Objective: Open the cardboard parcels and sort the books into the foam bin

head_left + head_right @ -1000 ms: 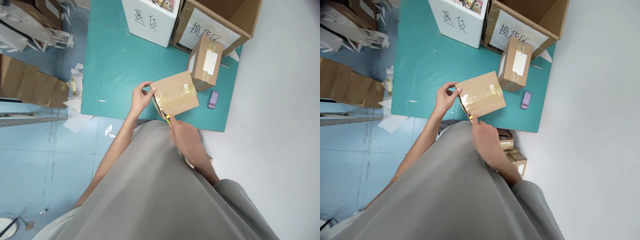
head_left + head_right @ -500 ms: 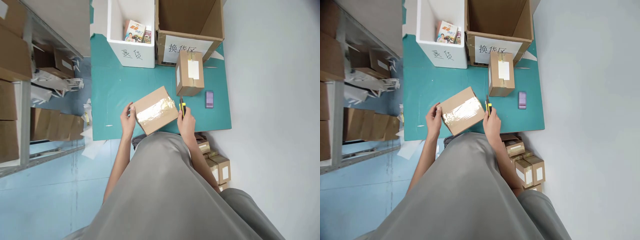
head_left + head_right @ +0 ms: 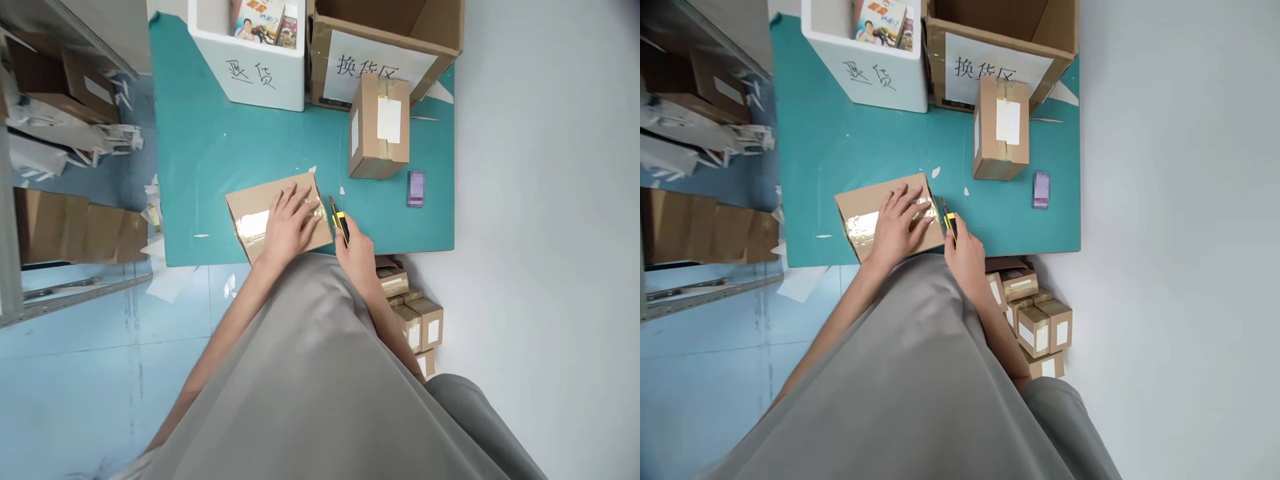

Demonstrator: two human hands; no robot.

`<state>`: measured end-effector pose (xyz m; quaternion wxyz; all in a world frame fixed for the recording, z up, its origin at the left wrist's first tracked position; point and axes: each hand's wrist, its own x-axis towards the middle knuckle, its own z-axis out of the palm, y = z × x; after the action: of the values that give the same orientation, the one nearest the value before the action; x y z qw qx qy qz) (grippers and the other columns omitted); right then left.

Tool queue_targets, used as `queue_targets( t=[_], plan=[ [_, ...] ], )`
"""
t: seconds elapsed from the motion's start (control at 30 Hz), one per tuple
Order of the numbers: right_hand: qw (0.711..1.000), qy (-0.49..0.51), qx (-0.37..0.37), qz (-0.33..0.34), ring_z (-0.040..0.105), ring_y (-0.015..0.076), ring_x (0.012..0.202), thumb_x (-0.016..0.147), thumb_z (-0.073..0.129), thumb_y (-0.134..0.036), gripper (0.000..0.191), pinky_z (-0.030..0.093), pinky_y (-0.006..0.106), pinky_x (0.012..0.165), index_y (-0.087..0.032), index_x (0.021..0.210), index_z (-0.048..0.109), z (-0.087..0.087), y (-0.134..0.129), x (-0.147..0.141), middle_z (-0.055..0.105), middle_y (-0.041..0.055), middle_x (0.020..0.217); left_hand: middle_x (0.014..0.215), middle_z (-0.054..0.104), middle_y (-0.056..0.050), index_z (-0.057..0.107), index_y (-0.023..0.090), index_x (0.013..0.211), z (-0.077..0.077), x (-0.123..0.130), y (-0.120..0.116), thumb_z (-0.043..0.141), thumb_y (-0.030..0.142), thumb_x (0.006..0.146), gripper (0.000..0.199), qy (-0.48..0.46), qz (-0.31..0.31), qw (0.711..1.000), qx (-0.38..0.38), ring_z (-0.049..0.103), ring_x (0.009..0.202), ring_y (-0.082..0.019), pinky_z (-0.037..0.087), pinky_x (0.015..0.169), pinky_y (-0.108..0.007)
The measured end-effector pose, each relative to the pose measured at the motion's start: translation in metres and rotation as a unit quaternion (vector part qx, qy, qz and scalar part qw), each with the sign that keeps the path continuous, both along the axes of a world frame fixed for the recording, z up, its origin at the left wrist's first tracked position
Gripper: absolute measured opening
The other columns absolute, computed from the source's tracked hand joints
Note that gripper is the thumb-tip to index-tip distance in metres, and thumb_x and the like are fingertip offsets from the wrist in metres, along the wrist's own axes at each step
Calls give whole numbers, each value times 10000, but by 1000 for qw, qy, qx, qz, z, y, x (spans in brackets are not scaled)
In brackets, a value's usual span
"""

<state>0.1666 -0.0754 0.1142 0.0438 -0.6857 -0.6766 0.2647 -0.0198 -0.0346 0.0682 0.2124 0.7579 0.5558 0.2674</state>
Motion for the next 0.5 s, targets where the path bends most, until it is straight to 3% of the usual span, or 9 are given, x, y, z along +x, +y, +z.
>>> queue_targets(
  t=[0.17,0.5],
  plan=[
    [998,-20,-35,39,742,282,1129,1117,315,-291,591,523,339,981,-129,1682,377,17,4,-5,764,153,1346,1653,543,-55,670,321,1381,-7,-2,-3,513,540,1080,404,-4,10,1000,3,363,1628,-327,258,1339,-629],
    [993,-77,-82,36,763,298,1079,1113,330,-259,620,545,373,955,-123,1717,299,36,19,-24,787,169,1247,1661,534,-39,677,339,1363,-5,-1,-4,508,538,1084,383,-13,10,1000,0,353,1633,-328,255,1339,-634]
  ],
)
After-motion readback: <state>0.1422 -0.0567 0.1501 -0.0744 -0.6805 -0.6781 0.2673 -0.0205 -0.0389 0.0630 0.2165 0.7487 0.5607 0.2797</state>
